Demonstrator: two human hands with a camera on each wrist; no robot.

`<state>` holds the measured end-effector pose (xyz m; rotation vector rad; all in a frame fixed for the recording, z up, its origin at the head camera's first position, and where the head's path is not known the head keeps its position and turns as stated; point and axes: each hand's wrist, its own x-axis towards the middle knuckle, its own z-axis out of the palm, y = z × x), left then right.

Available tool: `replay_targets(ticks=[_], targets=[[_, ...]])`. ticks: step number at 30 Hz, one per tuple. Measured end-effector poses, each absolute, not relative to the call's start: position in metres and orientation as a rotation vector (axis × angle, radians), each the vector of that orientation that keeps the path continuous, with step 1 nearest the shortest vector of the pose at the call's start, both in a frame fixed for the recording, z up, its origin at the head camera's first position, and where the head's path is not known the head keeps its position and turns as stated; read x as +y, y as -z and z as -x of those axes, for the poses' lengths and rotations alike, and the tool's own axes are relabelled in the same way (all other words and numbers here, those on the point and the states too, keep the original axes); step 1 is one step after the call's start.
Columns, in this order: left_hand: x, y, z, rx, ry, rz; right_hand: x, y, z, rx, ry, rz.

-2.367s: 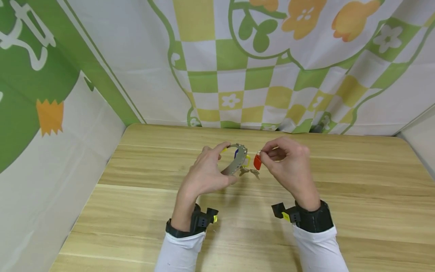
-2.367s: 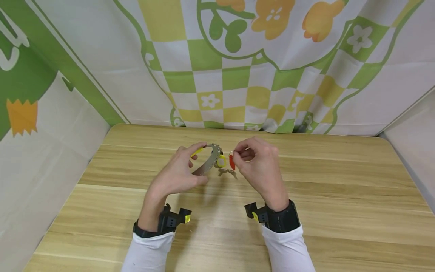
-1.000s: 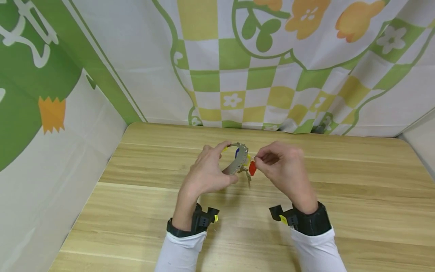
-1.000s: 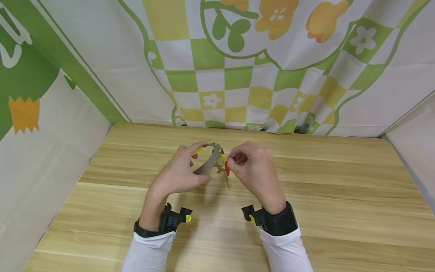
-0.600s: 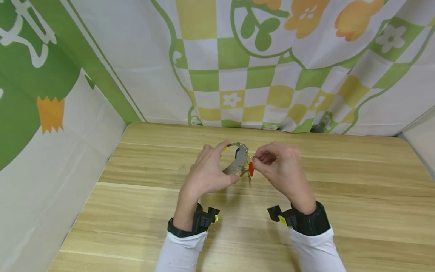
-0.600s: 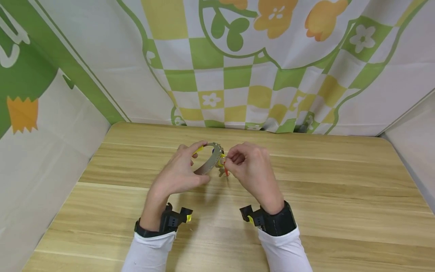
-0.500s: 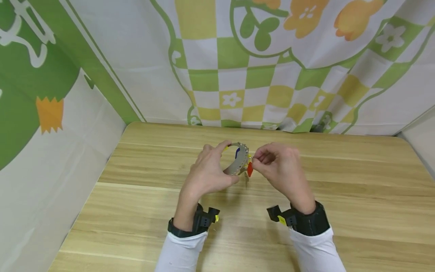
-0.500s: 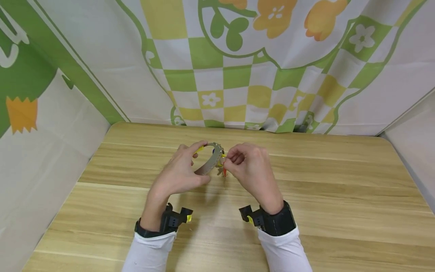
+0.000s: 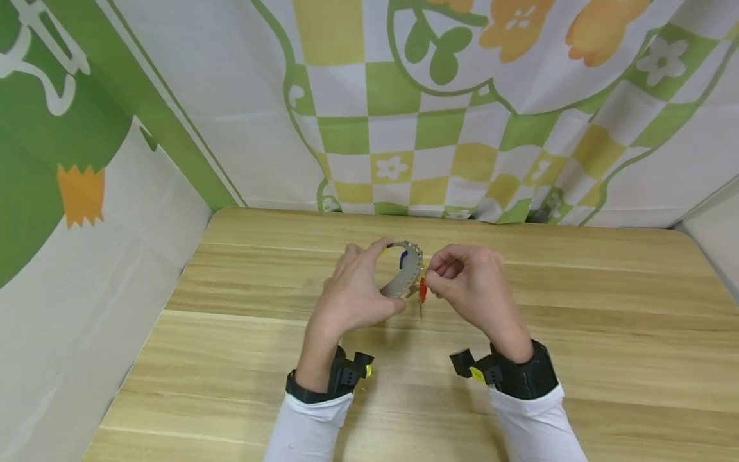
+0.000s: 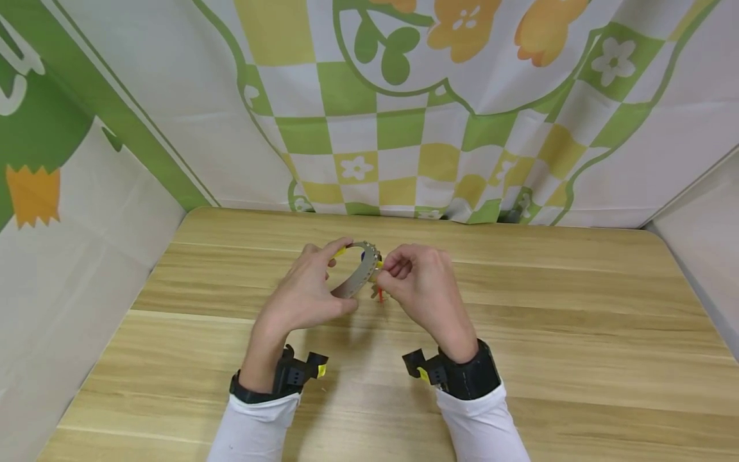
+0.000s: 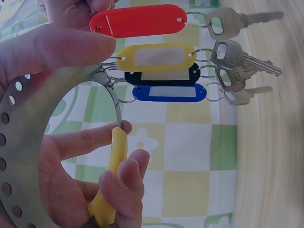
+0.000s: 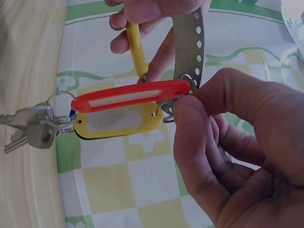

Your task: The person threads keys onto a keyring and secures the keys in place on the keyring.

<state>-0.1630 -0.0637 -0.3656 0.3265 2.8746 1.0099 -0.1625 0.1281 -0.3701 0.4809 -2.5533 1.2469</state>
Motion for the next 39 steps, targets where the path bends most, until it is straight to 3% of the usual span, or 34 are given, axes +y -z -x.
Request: replay_targets(ticks=[25,39], targets=[[-0.062,0.365,0.163,2.969,-0.915,-0.297,0.120,0.368,0.160,-2.593,-1.754,-0.195],[-0.060,0.366,0.163,3.000,-0.861,-0.312,0.116,0.370,0.161,-2.573,-1.807,-0.154]])
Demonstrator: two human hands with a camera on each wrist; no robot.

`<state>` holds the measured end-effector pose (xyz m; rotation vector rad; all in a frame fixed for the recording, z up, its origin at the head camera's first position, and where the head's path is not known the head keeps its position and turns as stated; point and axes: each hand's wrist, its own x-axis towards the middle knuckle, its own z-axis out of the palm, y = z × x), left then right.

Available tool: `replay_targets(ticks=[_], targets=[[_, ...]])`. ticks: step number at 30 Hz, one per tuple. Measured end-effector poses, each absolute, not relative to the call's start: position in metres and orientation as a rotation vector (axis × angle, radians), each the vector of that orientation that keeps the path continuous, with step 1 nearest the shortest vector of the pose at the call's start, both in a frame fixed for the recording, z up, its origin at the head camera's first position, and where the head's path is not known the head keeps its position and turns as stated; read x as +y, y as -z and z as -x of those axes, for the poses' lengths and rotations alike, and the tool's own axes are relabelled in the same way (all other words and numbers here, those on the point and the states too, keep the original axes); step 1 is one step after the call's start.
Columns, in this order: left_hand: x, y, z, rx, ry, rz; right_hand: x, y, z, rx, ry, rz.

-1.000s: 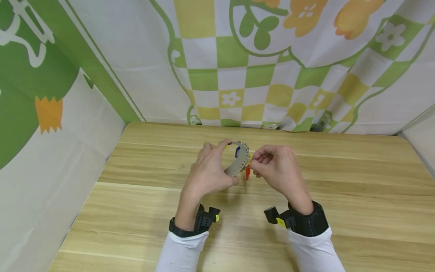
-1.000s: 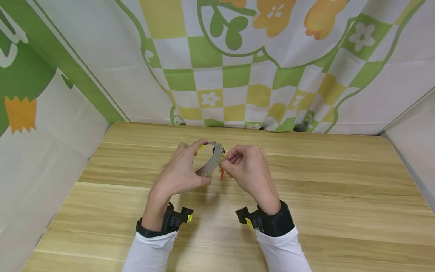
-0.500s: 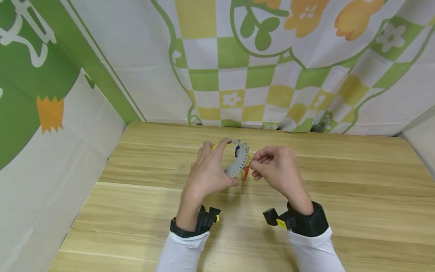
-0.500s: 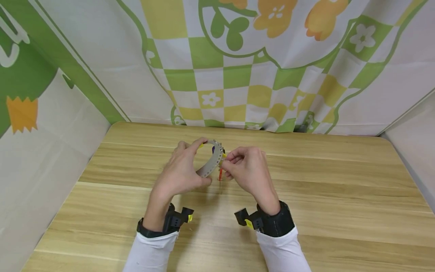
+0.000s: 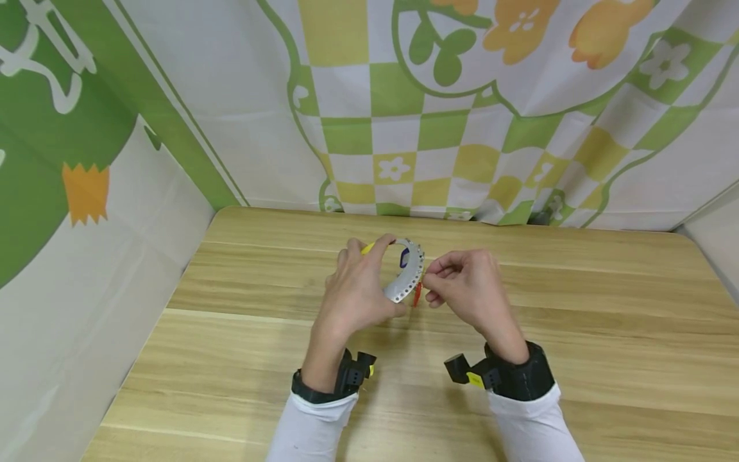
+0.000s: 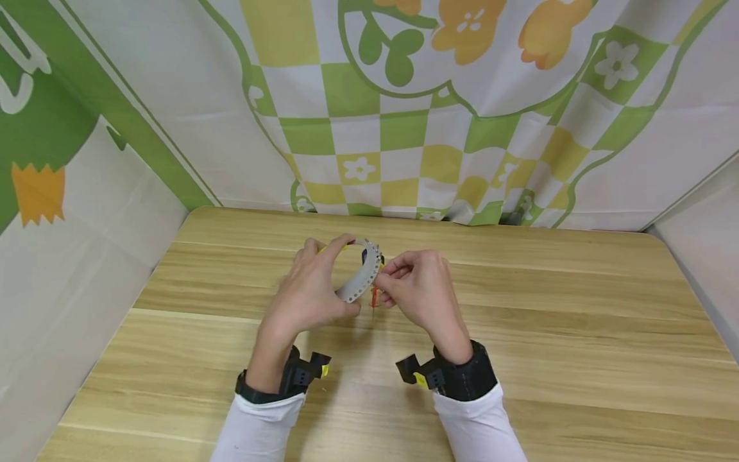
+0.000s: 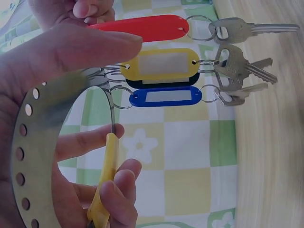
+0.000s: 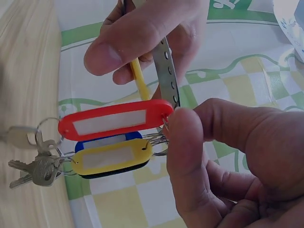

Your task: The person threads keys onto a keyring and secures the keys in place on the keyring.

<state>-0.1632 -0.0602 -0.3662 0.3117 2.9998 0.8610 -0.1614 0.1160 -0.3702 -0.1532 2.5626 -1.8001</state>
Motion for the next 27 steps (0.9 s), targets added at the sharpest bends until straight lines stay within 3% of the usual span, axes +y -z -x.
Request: replay_targets(ticks=[13,21,27], targets=[[-0.0576,0.3665,0.1621,2.961,-0.933,-0.246,0.1187,0.3721,0.1627,3.022,1.472,0.431],[-0.0579,0.3661,0.1633,2.925,-0.998,-0.130,0.1162,0.3719,0.1616,3.017,1.564,0.358],[-0.0576,0.3654,0.1638,2.900,-1.015,-0.132,0.1174,0.3770,0.1665,3.256,1.396,0.705]])
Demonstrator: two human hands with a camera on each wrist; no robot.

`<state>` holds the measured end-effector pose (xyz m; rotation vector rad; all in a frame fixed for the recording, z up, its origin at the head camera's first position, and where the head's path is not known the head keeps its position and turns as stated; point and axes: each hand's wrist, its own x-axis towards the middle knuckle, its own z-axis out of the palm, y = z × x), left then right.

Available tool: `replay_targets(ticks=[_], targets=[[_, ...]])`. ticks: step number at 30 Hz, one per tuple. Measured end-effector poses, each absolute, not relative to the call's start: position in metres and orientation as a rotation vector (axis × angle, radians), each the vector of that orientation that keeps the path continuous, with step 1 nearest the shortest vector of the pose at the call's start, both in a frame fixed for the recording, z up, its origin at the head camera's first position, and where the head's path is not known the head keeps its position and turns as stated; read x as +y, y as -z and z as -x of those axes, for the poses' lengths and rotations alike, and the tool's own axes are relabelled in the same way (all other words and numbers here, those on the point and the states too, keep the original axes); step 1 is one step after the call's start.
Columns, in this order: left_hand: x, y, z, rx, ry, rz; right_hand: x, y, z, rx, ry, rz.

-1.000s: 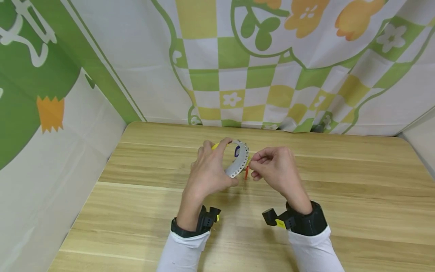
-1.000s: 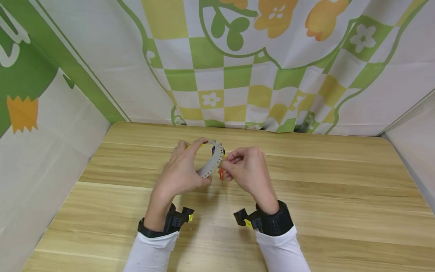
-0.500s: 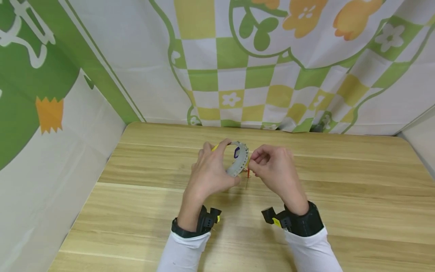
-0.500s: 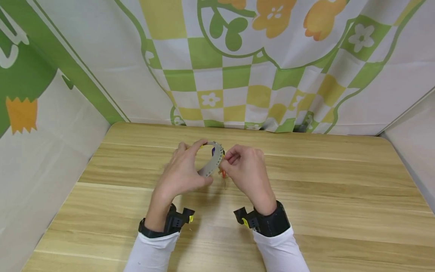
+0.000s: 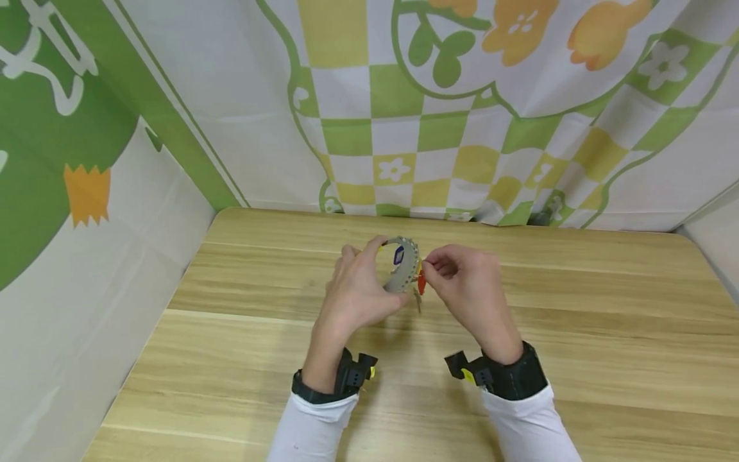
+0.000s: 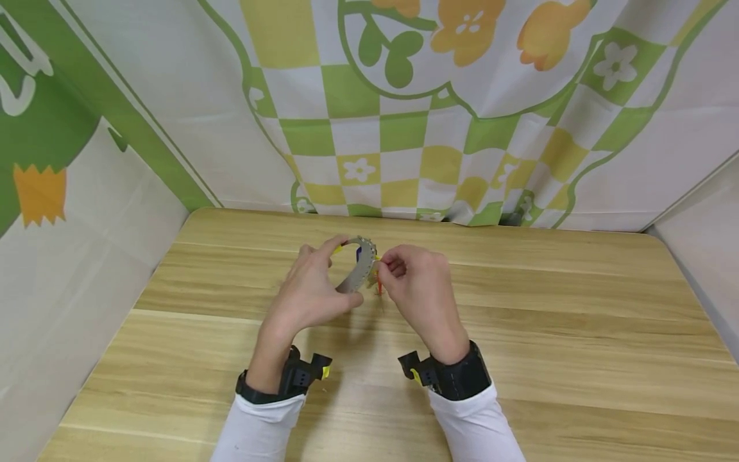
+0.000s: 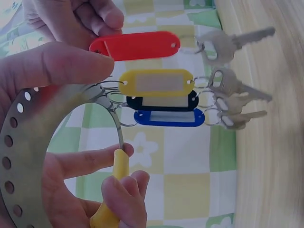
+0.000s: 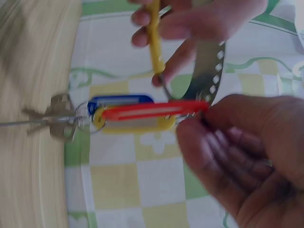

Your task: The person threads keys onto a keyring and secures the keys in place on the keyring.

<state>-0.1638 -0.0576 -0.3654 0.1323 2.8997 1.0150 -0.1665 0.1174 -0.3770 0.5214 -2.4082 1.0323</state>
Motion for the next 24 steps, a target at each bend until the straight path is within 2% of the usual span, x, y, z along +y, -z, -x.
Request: replay_targets(ticks=[6,24], targets=[[-0.0578,0.3649,0.1638,2.880,-0.996,-0.134,0.1193,0.3802,0.1688,-2.334,-0.879,-0.690],[-0.0576,0.3638,0.1614,2.855,-0.965,-0.122,0.1197,0.3802,0.1667,-2.342,-0.771,-0.813]])
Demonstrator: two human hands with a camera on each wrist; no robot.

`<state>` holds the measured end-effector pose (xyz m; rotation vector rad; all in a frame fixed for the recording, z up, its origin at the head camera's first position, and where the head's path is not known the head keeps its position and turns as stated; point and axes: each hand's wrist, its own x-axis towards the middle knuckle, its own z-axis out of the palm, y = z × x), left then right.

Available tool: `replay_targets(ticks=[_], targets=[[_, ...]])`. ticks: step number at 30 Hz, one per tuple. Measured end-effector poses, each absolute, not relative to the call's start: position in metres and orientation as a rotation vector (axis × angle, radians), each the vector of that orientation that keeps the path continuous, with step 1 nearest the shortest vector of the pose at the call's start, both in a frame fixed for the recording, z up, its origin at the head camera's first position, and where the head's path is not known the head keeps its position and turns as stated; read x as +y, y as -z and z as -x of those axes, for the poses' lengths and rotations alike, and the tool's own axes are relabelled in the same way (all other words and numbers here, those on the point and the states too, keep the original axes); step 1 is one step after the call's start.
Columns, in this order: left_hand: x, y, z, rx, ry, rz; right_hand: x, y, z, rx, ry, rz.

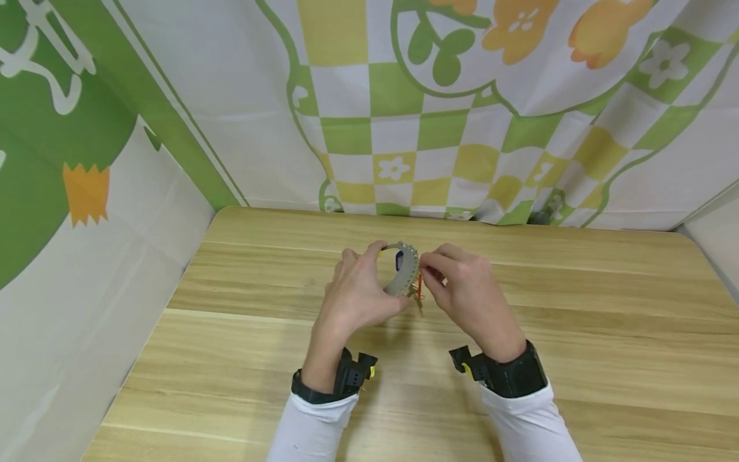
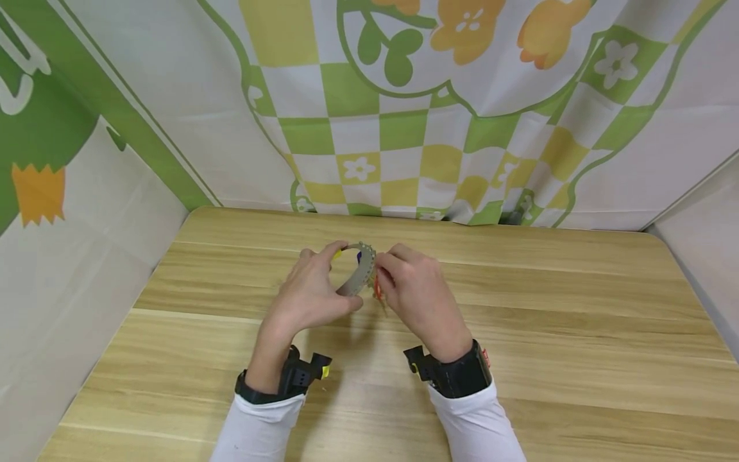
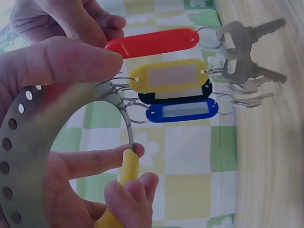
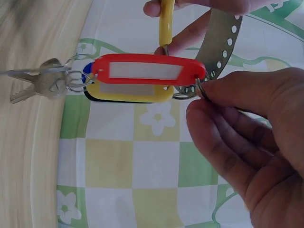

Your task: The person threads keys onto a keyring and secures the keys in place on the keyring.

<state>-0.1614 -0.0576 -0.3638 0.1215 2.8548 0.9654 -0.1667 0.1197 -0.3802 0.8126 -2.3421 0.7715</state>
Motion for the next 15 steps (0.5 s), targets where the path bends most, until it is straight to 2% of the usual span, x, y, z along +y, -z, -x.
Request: replay_targets(ticks=[9,15], targets=[[-0.056,0.362,0.161,2.919,-1.010,-0.053,0.108,0.379,0.164,-2.344,-0.931,-0.437],[-0.057,0.361,0.161,2.942,-1.026,-0.094,0.110,0.378,0.165,-2.293,-0.920,-0.516]])
